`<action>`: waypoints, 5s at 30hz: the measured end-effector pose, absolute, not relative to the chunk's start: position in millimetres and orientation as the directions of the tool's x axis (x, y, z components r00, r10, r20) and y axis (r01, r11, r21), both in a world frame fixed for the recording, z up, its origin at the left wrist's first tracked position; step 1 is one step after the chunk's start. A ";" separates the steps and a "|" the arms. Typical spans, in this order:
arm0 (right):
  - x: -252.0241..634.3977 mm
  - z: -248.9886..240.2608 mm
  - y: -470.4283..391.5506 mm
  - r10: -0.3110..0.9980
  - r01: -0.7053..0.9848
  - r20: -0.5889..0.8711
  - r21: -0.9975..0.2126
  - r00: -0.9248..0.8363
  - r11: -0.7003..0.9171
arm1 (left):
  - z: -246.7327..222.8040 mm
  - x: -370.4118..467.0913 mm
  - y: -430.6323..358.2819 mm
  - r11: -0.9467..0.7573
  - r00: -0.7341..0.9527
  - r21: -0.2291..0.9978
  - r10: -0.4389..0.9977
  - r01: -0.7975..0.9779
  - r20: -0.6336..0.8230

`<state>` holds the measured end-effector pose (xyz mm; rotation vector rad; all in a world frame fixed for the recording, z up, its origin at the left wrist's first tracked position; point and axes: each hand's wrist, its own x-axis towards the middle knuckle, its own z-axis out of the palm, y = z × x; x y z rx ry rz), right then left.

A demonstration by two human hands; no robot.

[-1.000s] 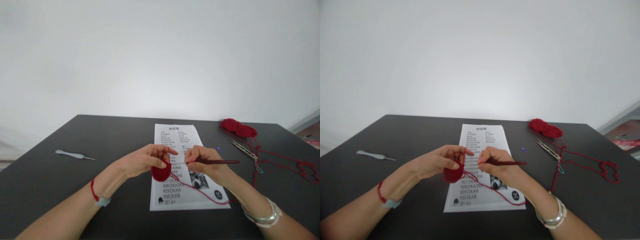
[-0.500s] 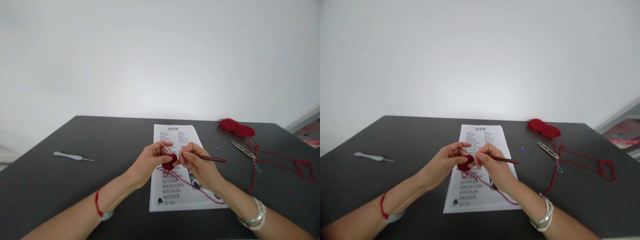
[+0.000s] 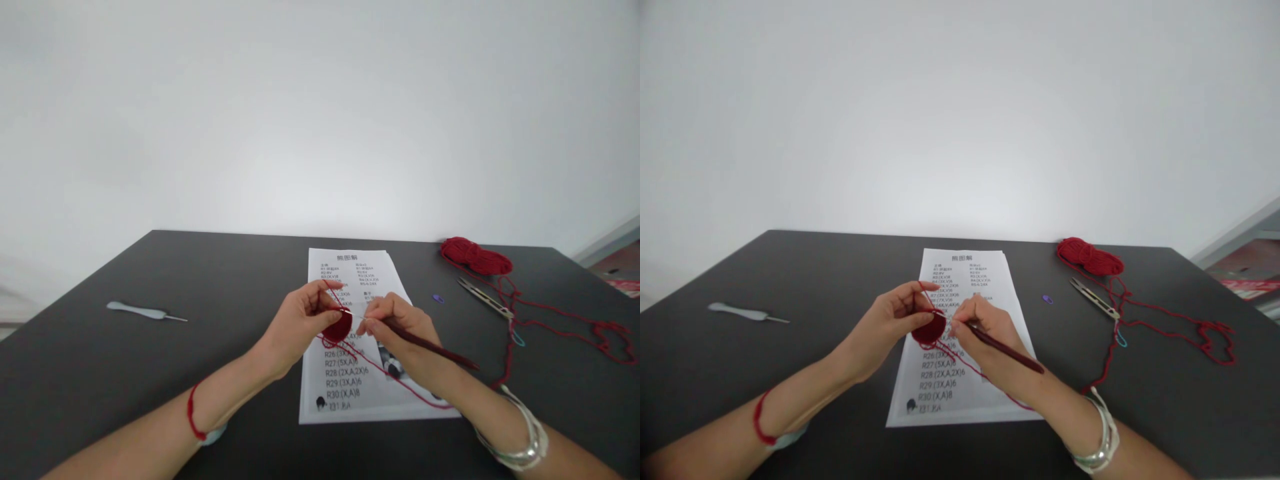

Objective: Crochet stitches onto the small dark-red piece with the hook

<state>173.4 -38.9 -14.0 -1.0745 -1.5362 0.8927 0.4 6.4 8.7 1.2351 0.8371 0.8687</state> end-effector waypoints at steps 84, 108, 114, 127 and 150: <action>161.7 -17.4 -27.0 0.979 -0.495 0.100 -0.869 -0.177 -0.001 | 5.7 -0.1 3.6 -0.041 0.394 0.996 0.916 -0.079 0.069; 174.9 -15.1 -34.4 0.951 -0.036 0.299 -0.954 -0.073 0.297 | 8.2 -7.0 16.3 0.334 0.549 0.892 0.827 -0.305 -0.122; 182.8 -12.4 -35.2 0.966 -0.033 0.235 -0.972 -0.111 0.233 | 11.3 -13.1 19.0 0.308 0.619 0.932 0.775 -0.192 -0.129; 193.5 -6.0 -27.0 0.923 -0.330 0.123 -0.944 -0.366 -0.005 | 13.9 -19.1 22.8 0.317 0.759 0.944 0.635 -0.088 -0.142; 176.6 -19.5 -33.7 0.977 -0.033 0.199 -0.980 -0.076 0.197 | 8.6 2.6 3.6 0.117 0.396 0.982 0.917 -0.149 -0.050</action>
